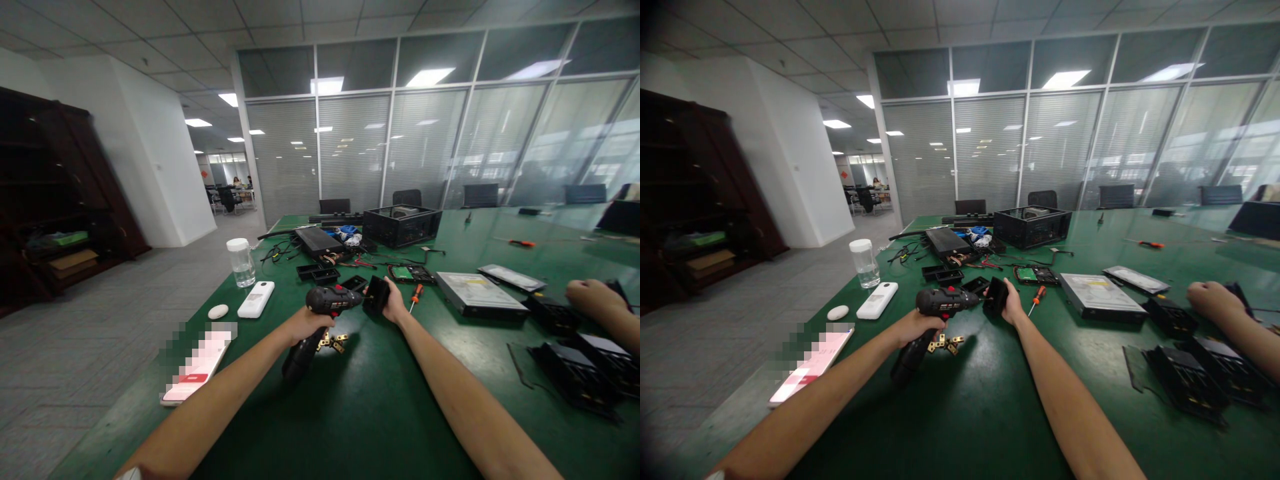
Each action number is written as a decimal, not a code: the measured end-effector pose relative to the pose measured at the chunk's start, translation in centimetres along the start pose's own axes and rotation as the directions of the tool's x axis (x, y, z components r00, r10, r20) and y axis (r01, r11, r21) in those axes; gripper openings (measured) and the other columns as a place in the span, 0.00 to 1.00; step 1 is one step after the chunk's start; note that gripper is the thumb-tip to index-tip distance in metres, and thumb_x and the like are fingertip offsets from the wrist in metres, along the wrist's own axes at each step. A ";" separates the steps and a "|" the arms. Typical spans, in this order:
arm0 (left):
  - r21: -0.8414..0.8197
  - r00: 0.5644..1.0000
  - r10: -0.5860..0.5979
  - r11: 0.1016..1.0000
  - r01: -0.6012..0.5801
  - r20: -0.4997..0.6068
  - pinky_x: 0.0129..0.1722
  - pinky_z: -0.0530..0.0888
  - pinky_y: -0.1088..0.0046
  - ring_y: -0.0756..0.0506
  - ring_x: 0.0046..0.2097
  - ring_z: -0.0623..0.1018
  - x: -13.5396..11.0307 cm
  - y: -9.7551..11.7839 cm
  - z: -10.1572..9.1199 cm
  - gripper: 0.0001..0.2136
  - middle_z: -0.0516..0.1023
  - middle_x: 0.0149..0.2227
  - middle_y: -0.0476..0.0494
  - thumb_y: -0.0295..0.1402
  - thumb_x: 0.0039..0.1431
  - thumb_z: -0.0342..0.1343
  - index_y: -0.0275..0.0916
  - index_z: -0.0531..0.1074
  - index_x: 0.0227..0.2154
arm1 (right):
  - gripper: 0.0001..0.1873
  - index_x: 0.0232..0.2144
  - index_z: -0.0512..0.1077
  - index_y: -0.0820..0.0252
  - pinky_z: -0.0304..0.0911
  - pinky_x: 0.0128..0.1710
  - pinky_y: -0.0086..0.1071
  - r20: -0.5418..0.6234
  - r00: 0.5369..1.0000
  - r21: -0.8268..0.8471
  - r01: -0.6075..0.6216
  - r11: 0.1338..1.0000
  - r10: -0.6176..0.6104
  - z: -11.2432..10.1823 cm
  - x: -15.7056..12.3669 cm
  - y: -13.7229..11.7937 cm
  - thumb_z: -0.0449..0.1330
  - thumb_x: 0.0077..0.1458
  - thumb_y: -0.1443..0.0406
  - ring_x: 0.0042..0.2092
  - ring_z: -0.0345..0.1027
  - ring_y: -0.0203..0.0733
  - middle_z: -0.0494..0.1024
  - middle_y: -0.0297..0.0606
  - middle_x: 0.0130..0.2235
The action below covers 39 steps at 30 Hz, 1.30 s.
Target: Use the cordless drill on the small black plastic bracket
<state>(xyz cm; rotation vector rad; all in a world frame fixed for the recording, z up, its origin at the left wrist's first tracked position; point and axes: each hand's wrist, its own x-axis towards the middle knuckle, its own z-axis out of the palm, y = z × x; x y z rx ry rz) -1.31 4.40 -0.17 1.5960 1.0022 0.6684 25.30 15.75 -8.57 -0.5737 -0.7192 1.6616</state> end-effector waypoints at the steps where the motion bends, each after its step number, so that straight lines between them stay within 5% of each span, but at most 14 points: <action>1: -0.001 1.000 -0.002 1.000 0.002 0.002 0.23 0.63 0.75 0.51 0.23 0.66 0.0 0.0 0.0 0.06 0.67 0.18 0.49 0.32 0.41 0.52 0.33 0.67 0.20 | 0.16 0.31 0.70 0.50 0.62 0.34 0.48 0.001 1.000 -0.006 0.003 1.000 -0.003 0.0 0.0 0.0 0.46 0.49 0.55 0.39 0.69 0.51 0.75 0.47 0.34; 39: -0.015 1.000 0.006 1.000 -0.006 0.010 0.23 0.63 0.75 0.51 0.22 0.66 0.2 -0.3 0.0 0.06 0.67 0.19 0.49 0.32 0.42 0.53 0.33 0.68 0.22 | 0.20 0.27 0.73 0.52 0.62 0.27 0.45 -0.034 0.996 -0.167 0.075 0.983 -0.082 0.1 0.2 0.2 0.45 0.48 0.52 0.38 0.69 0.51 0.74 0.48 0.35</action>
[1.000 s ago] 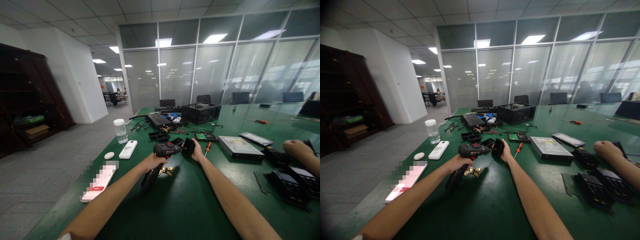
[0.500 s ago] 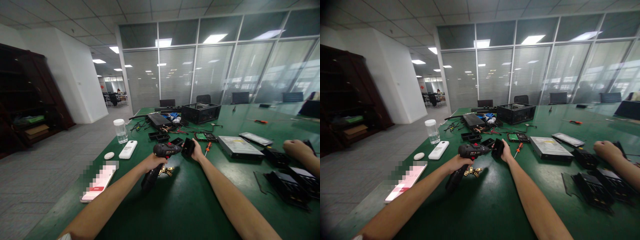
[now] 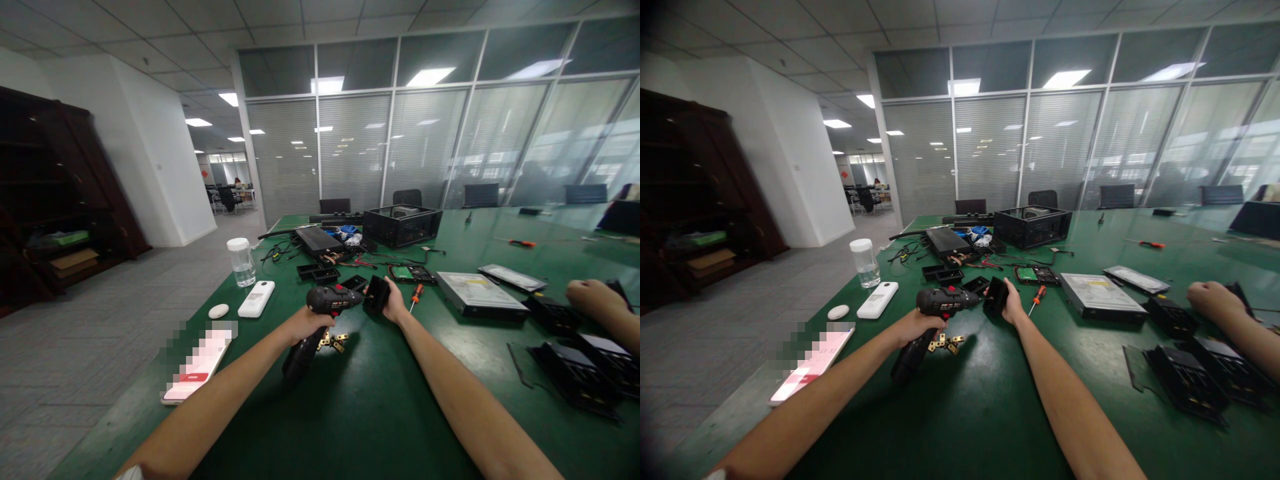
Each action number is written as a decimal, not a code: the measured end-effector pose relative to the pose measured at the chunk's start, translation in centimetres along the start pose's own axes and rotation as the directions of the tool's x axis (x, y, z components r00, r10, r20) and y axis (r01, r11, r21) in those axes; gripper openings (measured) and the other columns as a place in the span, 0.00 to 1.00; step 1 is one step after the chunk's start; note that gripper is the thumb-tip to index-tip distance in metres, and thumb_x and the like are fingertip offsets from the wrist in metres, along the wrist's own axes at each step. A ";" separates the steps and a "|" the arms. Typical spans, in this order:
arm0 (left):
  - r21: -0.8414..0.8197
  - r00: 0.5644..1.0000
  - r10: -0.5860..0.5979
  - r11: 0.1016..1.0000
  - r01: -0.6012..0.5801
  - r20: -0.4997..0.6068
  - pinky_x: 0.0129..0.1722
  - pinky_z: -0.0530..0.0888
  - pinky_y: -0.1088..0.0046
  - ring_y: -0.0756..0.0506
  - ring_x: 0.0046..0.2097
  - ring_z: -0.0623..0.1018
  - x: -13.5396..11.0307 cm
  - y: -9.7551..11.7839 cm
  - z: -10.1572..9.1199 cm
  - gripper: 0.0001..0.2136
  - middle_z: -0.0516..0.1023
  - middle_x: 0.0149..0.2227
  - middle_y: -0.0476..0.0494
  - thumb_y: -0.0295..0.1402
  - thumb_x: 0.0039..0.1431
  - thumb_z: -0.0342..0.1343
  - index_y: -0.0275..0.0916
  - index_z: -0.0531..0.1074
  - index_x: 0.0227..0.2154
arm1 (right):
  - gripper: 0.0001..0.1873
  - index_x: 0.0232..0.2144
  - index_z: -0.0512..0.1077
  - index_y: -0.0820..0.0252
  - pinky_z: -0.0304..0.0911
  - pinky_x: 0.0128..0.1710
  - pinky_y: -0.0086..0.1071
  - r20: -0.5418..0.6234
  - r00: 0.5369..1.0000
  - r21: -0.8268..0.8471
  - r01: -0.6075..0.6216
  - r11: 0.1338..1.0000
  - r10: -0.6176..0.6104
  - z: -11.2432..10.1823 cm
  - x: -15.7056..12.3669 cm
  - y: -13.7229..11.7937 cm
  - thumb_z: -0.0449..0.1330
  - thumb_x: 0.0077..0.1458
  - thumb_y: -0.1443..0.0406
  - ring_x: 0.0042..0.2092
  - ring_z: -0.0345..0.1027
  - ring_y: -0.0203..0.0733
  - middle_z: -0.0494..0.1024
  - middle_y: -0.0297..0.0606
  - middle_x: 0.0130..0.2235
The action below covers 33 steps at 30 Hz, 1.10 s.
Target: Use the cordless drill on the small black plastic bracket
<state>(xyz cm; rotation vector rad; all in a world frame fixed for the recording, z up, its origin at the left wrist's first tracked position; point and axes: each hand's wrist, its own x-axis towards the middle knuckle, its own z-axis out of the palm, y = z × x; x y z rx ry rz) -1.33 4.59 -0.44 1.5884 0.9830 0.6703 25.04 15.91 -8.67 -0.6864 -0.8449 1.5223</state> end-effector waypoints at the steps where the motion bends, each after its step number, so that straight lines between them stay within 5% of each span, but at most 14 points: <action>1: -0.001 1.000 -0.006 1.000 0.006 -0.001 0.23 0.63 0.75 0.52 0.22 0.66 0.0 0.0 0.0 0.06 0.67 0.19 0.49 0.32 0.42 0.52 0.33 0.68 0.22 | 0.20 0.27 0.73 0.52 0.62 0.27 0.45 0.004 1.000 -0.005 0.002 1.000 -0.002 0.0 0.0 0.0 0.45 0.48 0.52 0.38 0.69 0.51 0.74 0.49 0.35; 28: 0.028 1.000 -0.017 0.999 0.018 -0.021 0.23 0.63 0.76 0.52 0.22 0.66 -0.3 0.4 0.1 0.06 0.67 0.19 0.49 0.32 0.42 0.53 0.33 0.67 0.21 | 0.17 0.25 0.72 0.50 0.62 0.24 0.44 -0.101 0.994 -0.082 0.038 0.996 -0.046 0.6 -0.3 -0.3 0.46 0.47 0.52 0.33 0.70 0.51 0.75 0.48 0.29; 33: 0.028 1.000 -0.024 0.999 0.025 -0.017 0.23 0.62 0.76 0.51 0.22 0.66 -0.2 0.3 0.1 0.06 0.67 0.19 0.49 0.32 0.42 0.52 0.33 0.67 0.22 | 0.20 0.26 0.72 0.52 0.62 0.26 0.44 -0.056 0.998 -0.042 -0.028 0.999 0.025 0.5 -0.2 -0.3 0.44 0.48 0.52 0.34 0.70 0.49 0.75 0.49 0.31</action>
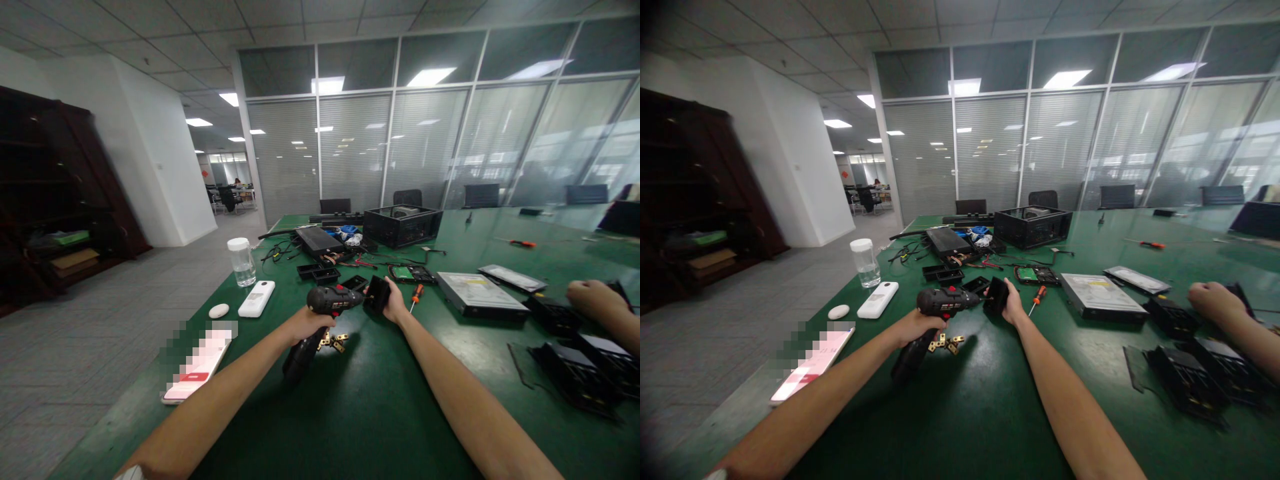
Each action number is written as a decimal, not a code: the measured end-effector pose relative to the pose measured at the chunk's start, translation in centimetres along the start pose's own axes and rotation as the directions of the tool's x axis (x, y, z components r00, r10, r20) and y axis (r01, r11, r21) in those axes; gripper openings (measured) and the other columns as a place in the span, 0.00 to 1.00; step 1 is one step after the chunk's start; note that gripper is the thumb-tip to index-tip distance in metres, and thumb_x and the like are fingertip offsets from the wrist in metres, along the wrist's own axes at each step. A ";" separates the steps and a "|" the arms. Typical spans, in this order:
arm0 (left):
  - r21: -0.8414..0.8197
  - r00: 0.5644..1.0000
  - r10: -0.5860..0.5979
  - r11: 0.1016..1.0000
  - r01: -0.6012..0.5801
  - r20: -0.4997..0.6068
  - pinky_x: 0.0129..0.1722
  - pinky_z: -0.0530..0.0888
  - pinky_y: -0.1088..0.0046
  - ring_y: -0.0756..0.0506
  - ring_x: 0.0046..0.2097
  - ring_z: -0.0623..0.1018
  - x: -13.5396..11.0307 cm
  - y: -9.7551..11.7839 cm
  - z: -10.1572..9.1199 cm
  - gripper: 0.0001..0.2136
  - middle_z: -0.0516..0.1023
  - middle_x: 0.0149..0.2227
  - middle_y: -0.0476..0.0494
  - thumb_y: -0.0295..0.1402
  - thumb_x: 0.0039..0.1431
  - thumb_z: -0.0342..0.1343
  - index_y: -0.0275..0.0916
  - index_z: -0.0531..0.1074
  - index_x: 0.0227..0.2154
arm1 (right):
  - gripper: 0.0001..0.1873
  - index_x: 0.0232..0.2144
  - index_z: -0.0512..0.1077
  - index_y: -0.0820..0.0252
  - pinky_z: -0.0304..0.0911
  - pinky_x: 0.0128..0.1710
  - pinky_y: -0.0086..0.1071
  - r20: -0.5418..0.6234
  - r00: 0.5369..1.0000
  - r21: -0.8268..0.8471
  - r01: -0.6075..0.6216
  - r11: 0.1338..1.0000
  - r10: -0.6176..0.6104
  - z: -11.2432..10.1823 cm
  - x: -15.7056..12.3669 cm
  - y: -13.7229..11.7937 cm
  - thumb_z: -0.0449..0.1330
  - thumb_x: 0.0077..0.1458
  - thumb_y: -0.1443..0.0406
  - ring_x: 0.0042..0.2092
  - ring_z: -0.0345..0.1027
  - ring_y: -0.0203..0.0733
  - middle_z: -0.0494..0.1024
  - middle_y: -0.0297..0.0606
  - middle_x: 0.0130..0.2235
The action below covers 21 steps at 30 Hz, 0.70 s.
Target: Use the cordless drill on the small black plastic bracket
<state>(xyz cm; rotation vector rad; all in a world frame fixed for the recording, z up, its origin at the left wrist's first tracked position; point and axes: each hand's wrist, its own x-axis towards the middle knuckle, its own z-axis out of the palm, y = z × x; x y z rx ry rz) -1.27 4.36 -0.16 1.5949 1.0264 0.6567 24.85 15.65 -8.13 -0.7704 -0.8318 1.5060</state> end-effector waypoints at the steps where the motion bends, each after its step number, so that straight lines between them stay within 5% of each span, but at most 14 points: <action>1: -0.004 1.000 -0.002 1.000 0.002 0.004 0.22 0.62 0.76 0.51 0.22 0.66 0.0 0.0 0.0 0.06 0.67 0.18 0.49 0.32 0.42 0.52 0.33 0.67 0.22 | 0.20 0.26 0.72 0.52 0.62 0.26 0.44 0.012 1.000 0.014 -0.005 1.000 0.005 0.0 0.0 0.0 0.44 0.48 0.52 0.34 0.70 0.49 0.75 0.49 0.31; 21: -0.019 1.000 0.010 1.000 -0.010 -0.006 0.23 0.63 0.75 0.51 0.22 0.66 0.1 -0.1 0.0 0.07 0.68 0.19 0.49 0.32 0.41 0.53 0.33 0.68 0.24 | 0.19 0.26 0.72 0.51 0.63 0.25 0.45 0.006 1.000 0.000 0.009 1.000 -0.009 0.0 -0.1 0.0 0.44 0.48 0.51 0.35 0.70 0.51 0.75 0.48 0.32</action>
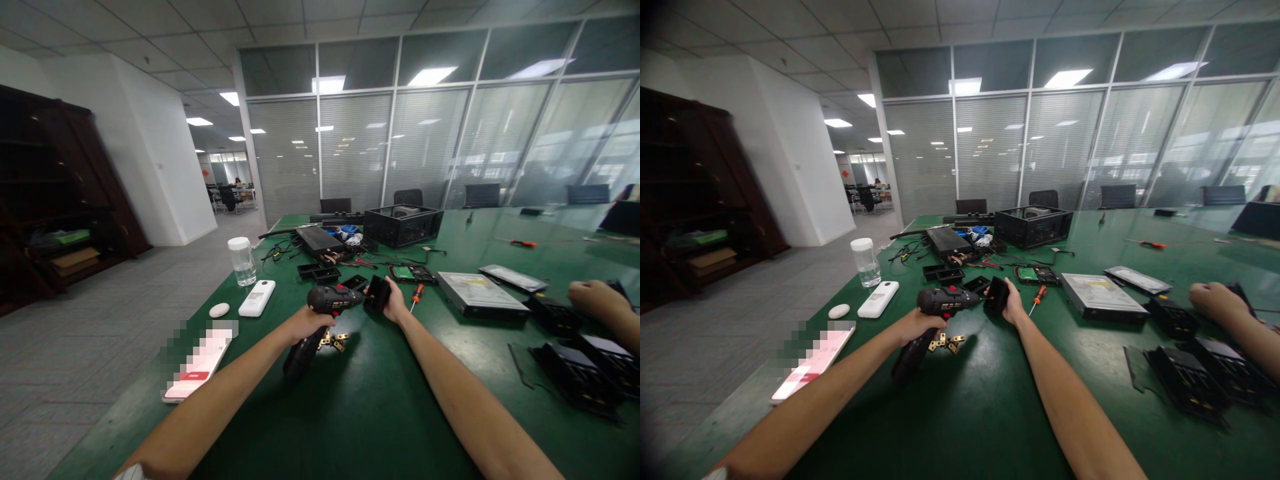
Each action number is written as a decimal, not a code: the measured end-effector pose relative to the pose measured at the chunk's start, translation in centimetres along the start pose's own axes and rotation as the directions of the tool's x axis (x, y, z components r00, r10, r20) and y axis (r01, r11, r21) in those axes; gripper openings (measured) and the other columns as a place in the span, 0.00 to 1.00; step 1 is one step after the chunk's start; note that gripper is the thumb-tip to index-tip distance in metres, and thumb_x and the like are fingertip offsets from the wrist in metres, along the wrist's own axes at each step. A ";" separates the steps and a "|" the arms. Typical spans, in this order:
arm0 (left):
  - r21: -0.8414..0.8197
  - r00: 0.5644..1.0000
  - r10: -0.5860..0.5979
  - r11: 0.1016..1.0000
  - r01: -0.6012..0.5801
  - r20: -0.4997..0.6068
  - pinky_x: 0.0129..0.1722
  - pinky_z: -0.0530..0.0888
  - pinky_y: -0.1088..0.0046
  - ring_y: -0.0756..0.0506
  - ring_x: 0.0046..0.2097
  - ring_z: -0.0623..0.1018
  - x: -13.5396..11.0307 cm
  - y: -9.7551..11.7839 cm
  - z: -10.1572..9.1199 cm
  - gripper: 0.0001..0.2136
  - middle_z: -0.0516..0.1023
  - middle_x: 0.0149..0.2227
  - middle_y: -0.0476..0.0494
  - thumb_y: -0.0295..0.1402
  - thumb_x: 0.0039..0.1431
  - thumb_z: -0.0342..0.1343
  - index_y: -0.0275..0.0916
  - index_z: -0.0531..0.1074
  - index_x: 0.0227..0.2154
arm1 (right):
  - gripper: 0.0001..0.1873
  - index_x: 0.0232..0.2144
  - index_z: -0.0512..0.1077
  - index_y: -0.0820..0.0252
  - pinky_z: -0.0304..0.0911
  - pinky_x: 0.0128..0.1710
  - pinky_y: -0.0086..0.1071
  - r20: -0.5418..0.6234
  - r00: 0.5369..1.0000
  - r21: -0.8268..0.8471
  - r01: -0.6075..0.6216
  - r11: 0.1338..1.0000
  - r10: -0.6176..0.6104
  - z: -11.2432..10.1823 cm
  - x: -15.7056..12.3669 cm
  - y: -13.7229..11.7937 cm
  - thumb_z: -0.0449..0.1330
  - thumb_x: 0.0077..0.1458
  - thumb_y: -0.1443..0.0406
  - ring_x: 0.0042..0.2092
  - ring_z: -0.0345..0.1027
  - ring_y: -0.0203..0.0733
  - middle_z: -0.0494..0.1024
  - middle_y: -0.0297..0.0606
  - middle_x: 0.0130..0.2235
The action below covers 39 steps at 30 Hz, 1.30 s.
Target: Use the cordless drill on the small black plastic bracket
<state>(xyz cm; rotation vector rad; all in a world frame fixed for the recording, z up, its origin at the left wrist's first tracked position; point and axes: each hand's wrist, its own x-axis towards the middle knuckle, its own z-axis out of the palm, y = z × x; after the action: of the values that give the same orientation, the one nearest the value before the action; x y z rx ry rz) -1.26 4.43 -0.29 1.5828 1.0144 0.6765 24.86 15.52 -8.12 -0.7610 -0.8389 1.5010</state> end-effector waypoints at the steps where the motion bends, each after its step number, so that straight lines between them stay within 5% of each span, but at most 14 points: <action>1: 0.003 1.000 -0.001 1.000 0.001 -0.001 0.23 0.63 0.75 0.51 0.22 0.66 0.0 0.0 0.0 0.07 0.68 0.19 0.49 0.32 0.41 0.53 0.33 0.68 0.23 | 0.20 0.26 0.72 0.51 0.63 0.25 0.45 -0.006 1.000 -0.008 -0.002 1.000 0.002 0.0 0.0 0.0 0.44 0.48 0.51 0.35 0.70 0.51 0.75 0.48 0.32; 8: 0.002 1.000 0.008 1.000 -0.008 0.001 0.23 0.63 0.76 0.51 0.23 0.66 -0.1 0.1 0.0 0.06 0.68 0.19 0.49 0.32 0.41 0.53 0.33 0.68 0.22 | 0.21 0.27 0.72 0.51 0.64 0.27 0.44 0.003 1.000 -0.030 0.010 0.999 -0.010 -0.4 0.4 0.3 0.43 0.48 0.51 0.36 0.70 0.49 0.74 0.48 0.34; 15: 0.012 1.000 -0.022 1.000 0.022 -0.003 0.23 0.63 0.76 0.52 0.22 0.65 -0.1 0.2 0.1 0.06 0.67 0.18 0.50 0.32 0.42 0.53 0.33 0.67 0.21 | 0.17 0.25 0.72 0.49 0.62 0.23 0.45 -0.008 0.989 -0.082 0.149 0.985 -0.150 -0.8 0.7 0.6 0.47 0.48 0.52 0.33 0.70 0.52 0.75 0.47 0.29; 24: -0.002 0.999 0.022 1.000 -0.022 0.026 0.23 0.63 0.75 0.51 0.22 0.66 0.0 -0.1 -0.1 0.06 0.67 0.18 0.49 0.32 0.43 0.52 0.33 0.68 0.21 | 0.19 0.28 0.72 0.50 0.63 0.27 0.46 0.008 1.000 -0.011 0.013 1.000 -0.012 -0.6 0.5 0.4 0.45 0.48 0.50 0.38 0.69 0.52 0.74 0.48 0.35; 39: -0.008 1.000 0.005 1.000 -0.005 0.020 0.22 0.63 0.75 0.51 0.22 0.66 0.0 0.0 0.0 0.06 0.67 0.18 0.49 0.32 0.42 0.53 0.33 0.67 0.22 | 0.19 0.29 0.70 0.58 0.65 0.32 0.42 0.026 1.000 0.082 0.011 0.997 -0.013 -0.1 0.0 0.2 0.46 0.49 0.52 0.36 0.70 0.48 0.75 0.46 0.31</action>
<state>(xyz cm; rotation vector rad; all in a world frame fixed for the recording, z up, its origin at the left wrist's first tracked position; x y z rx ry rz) -1.22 4.41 -0.29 1.5824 0.9919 0.6658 24.85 15.54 -8.34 -0.6757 -0.7961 1.5283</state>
